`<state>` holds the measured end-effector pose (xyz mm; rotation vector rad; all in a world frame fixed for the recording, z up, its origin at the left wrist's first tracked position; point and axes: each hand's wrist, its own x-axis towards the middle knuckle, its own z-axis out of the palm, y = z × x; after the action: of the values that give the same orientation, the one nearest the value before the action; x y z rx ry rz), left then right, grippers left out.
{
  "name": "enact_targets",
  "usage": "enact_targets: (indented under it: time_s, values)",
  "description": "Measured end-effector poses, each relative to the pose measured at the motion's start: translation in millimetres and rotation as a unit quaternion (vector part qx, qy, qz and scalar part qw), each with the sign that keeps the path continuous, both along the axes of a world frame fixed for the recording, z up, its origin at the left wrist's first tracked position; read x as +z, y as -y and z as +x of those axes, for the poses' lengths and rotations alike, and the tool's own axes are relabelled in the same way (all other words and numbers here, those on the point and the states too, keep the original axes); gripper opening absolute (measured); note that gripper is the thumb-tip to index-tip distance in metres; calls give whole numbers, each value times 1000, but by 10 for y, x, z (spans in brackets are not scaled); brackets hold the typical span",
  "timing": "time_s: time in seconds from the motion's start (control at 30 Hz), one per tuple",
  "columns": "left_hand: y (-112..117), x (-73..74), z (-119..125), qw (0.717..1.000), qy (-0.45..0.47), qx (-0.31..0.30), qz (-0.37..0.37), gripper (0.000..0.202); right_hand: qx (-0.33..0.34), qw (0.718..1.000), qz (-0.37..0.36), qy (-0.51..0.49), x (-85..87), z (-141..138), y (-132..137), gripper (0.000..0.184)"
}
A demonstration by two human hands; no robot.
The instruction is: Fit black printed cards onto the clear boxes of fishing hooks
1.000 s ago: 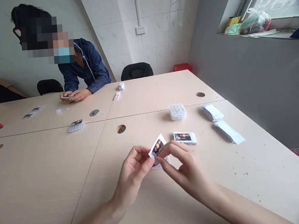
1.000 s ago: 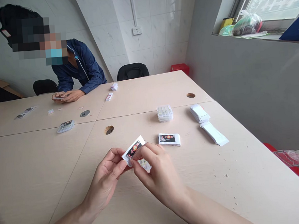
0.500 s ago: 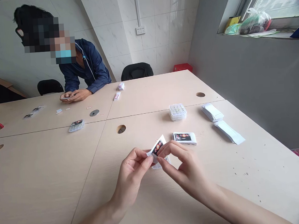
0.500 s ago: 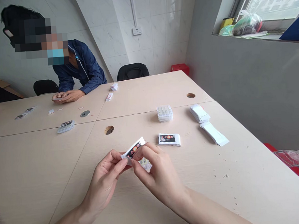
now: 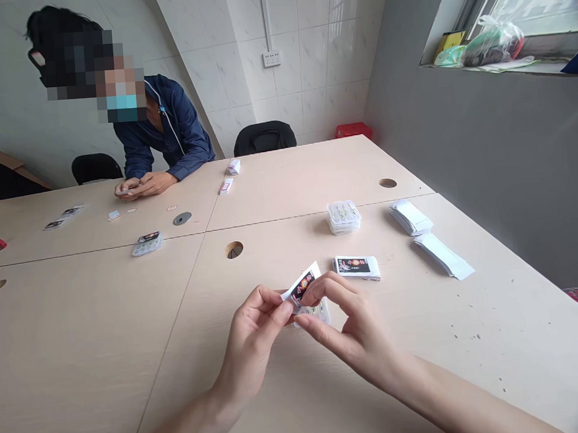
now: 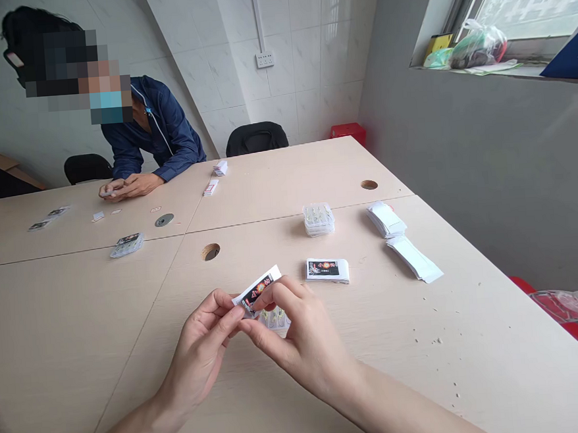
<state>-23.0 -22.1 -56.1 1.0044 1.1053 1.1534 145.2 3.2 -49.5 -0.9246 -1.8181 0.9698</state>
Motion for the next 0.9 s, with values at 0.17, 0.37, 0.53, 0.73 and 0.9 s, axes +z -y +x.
enact_targets:
  time_s: [0.17, 0.37, 0.53, 0.73, 0.9]
  values:
    - [6, -21, -2, 1000, -3, -7, 14, 16, -23, 999, 27, 14, -9, -1, 14, 9]
    - [19, -9, 12, 1000, -3, -12, 6, 17, -18, 1000, 1, 21, -10, 7, 11, 11]
    - [15, -7, 14, 1000, -6, -10, 8, 18, -19, 1000, -14, 15, -5, 15, 1, 12]
    - [16, -2, 5, 1000, -13, -12, 3, 18, -16, 999, -51, 2, -36, 33, -1, 12]
    - [10, 0, 5, 1000, -12, -12, -8, 19, -15, 998, -56, -7, -49, 26, -15, 13]
